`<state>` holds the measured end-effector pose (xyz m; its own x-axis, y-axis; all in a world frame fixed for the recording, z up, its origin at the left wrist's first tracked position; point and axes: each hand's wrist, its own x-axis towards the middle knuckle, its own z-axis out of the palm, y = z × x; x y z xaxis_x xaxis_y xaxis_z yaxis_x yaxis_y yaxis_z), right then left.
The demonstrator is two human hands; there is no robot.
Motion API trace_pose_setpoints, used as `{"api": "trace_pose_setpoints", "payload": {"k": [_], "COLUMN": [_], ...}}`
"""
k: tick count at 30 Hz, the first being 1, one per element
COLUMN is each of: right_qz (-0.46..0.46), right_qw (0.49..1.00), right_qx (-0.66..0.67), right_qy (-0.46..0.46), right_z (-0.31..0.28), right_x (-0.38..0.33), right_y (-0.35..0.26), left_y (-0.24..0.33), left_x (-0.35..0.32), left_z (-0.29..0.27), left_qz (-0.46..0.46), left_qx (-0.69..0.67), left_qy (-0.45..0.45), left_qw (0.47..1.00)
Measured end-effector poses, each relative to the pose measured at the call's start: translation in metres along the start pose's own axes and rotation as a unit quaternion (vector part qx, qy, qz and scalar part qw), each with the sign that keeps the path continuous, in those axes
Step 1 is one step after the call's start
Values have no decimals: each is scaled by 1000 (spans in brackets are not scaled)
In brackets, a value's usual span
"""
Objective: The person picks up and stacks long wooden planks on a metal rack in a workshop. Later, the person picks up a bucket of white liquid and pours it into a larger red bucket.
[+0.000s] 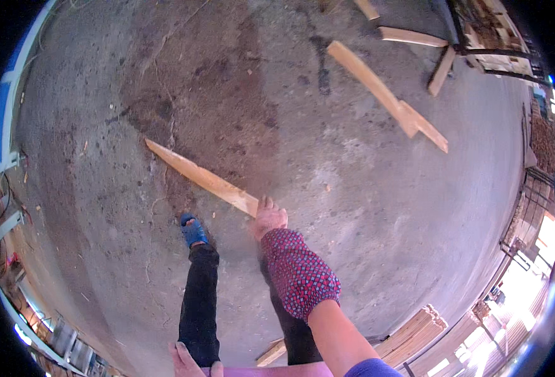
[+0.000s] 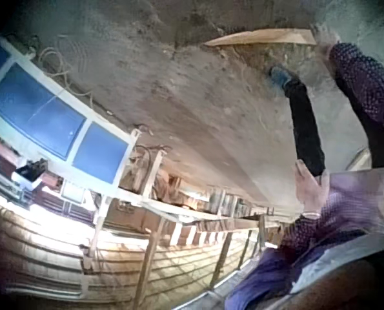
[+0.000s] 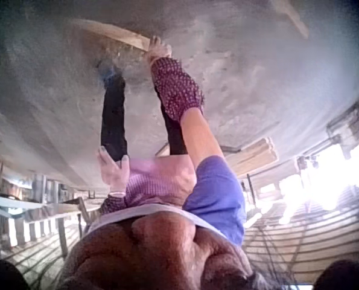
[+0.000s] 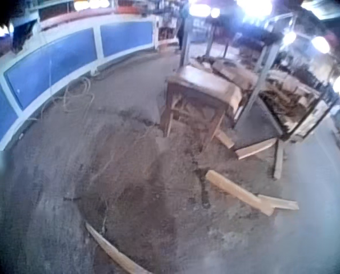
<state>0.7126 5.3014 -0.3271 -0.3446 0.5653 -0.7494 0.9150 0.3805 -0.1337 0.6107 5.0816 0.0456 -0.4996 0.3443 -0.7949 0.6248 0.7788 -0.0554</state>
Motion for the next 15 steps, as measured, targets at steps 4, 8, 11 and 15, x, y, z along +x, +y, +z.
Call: {"api": "trace_pose_setpoints", "payload": {"k": [4, 8, 11, 15], "right_qz": [-40, 23, 29, -271], "right_qw": [995, 983, 997, 962], "right_qx": [-71, -144, 65, 15], "right_qy": [55, 109, -19, -15], "right_z": [44, 103, 98, 5], "right_x": [43, 96, 91, -12], "right_y": [-28, -7, -9, -104], "left_y": [-6, -15, -27, -36], "left_x": [12, 26, 28, 22], "left_z": [-14, -24, -27, -35], "left_qz": [24, 68, 47, 4], "left_qx": [-26, -35, -30, -41], "left_qy": [29, 31, 10, 4], "left_qw": [999, 997, 998, 999]}}
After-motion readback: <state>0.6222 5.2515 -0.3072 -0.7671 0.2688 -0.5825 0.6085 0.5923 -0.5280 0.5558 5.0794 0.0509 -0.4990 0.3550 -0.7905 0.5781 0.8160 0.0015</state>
